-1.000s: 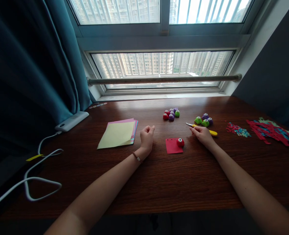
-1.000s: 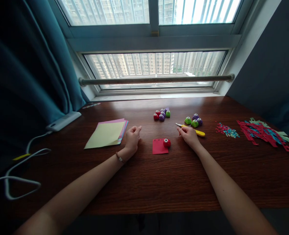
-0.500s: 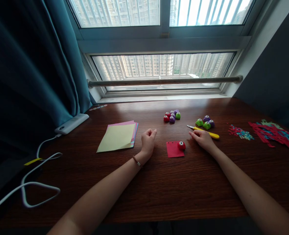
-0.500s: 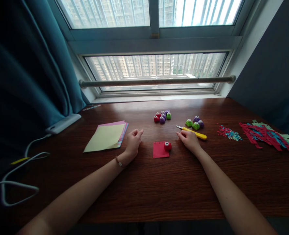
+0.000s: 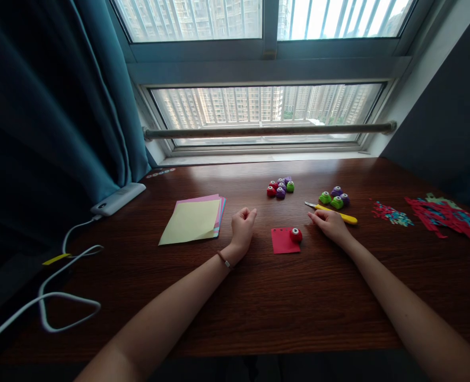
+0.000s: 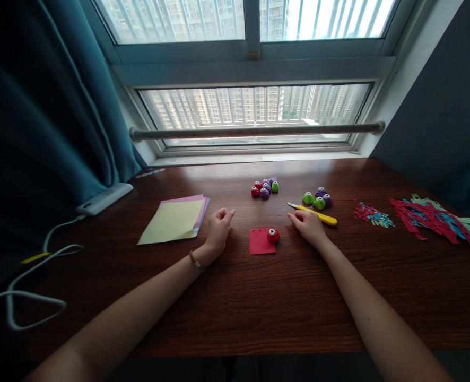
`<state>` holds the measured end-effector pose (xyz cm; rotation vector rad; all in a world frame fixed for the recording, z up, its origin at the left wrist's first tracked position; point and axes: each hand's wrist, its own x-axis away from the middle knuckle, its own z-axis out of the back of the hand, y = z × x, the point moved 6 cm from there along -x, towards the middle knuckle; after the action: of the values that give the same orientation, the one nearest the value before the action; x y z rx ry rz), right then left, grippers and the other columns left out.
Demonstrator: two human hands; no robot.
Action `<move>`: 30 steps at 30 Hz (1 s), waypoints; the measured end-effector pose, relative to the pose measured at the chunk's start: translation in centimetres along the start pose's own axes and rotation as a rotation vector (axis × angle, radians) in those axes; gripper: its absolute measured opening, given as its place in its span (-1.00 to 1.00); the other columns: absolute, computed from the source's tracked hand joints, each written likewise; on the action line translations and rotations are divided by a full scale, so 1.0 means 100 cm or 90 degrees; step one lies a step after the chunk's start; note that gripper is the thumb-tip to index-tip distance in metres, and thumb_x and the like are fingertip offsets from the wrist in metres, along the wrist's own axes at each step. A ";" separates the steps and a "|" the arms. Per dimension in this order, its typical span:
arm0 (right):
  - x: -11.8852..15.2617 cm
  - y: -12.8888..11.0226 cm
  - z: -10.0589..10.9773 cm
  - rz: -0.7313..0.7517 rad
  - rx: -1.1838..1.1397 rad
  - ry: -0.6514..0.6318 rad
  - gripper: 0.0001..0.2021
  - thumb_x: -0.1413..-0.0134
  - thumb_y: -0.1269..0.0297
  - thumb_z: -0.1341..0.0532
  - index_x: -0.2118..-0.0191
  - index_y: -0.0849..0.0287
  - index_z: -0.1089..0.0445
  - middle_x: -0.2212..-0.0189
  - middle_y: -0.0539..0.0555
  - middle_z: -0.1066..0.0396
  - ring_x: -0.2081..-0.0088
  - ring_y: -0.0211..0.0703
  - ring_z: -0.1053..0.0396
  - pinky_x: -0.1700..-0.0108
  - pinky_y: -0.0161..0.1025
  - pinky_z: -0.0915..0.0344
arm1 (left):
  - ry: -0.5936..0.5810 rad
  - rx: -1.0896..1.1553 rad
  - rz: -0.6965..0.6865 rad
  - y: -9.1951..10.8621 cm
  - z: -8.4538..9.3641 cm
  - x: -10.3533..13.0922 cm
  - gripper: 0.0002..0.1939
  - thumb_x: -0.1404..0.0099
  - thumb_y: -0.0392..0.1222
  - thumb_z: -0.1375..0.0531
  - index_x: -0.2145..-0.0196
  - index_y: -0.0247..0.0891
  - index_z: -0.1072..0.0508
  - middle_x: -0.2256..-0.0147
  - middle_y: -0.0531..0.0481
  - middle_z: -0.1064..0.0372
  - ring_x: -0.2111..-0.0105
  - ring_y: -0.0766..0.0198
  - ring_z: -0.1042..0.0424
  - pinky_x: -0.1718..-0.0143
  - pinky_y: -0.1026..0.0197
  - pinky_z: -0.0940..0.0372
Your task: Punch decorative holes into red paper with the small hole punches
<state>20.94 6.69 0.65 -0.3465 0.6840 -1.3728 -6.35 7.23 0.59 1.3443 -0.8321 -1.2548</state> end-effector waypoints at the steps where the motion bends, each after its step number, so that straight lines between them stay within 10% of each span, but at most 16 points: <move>1: 0.000 0.000 0.000 0.000 0.000 0.000 -0.58 -0.06 0.02 -0.05 0.65 0.21 -0.21 0.72 -0.05 -0.11 0.60 -0.29 -0.10 0.47 -0.30 0.03 | 0.001 -0.002 -0.001 0.000 0.000 0.000 -0.62 -0.13 -0.10 -0.11 0.66 -0.28 -0.01 0.67 0.16 0.12 0.63 0.45 0.08 0.58 0.34 0.09; 30: -0.001 -0.001 0.001 0.005 0.000 -0.004 -0.58 -0.05 0.01 -0.04 0.65 0.20 -0.23 0.72 -0.03 -0.13 0.61 -0.26 -0.11 0.48 -0.29 0.02 | -0.009 -0.026 -0.010 0.003 -0.001 0.000 -0.62 -0.13 -0.10 -0.11 0.67 -0.28 -0.01 0.67 0.15 0.13 0.63 0.43 0.08 0.58 0.33 0.09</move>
<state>20.88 6.71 0.78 -0.3483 0.6797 -1.3635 -6.24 7.22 0.83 1.3130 -0.8042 -1.2879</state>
